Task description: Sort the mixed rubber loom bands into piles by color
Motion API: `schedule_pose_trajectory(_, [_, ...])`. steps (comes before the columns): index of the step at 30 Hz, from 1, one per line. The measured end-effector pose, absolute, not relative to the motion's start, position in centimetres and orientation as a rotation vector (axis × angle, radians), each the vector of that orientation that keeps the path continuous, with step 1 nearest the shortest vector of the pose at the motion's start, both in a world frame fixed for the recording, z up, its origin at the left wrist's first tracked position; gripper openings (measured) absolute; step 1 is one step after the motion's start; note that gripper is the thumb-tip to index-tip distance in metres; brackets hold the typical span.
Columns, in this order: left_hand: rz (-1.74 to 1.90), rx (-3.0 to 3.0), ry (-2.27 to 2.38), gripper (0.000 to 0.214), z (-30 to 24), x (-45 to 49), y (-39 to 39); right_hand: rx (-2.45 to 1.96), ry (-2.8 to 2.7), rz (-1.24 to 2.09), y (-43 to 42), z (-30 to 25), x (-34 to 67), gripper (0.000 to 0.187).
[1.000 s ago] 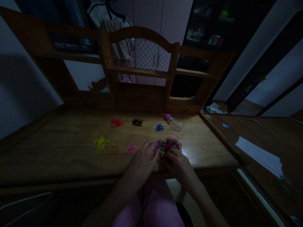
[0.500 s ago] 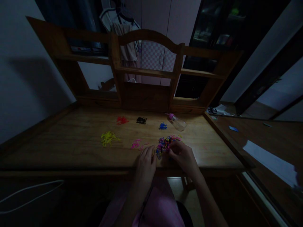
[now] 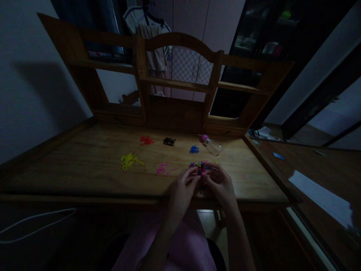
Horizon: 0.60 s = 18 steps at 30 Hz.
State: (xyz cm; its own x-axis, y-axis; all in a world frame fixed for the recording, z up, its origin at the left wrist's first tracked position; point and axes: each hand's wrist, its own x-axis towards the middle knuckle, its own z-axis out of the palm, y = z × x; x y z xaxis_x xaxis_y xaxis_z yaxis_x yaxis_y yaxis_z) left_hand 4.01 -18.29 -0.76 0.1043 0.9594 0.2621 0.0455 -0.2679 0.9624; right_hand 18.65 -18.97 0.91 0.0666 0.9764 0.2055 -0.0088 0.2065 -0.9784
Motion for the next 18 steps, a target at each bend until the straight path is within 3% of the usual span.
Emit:
schedule_pose_trajectory(5, [1.315,1.512,1.011,0.022,0.2,4.4,-18.7,-1.173,-1.231,0.894,-20.2,0.5,17.7,0.018])
schedule_pose_trajectory(9, [1.367,1.552,1.073,0.015,0.6,3.8,-19.0,-1.246,-1.243,0.742,-21.6,0.6,16.6,0.014])
schedule_pose_trajectory(16, [1.434,1.811,1.273,0.017,-0.1,2.0,-18.7,-1.144,-1.037,0.912,-22.9,-0.3,13.7,0.039])
schedule_pose_trajectory(18, [1.479,1.885,1.393,0.018,-0.7,0.5,-18.0,-1.186,-1.048,0.841,-23.1,-0.7,14.1,0.036])
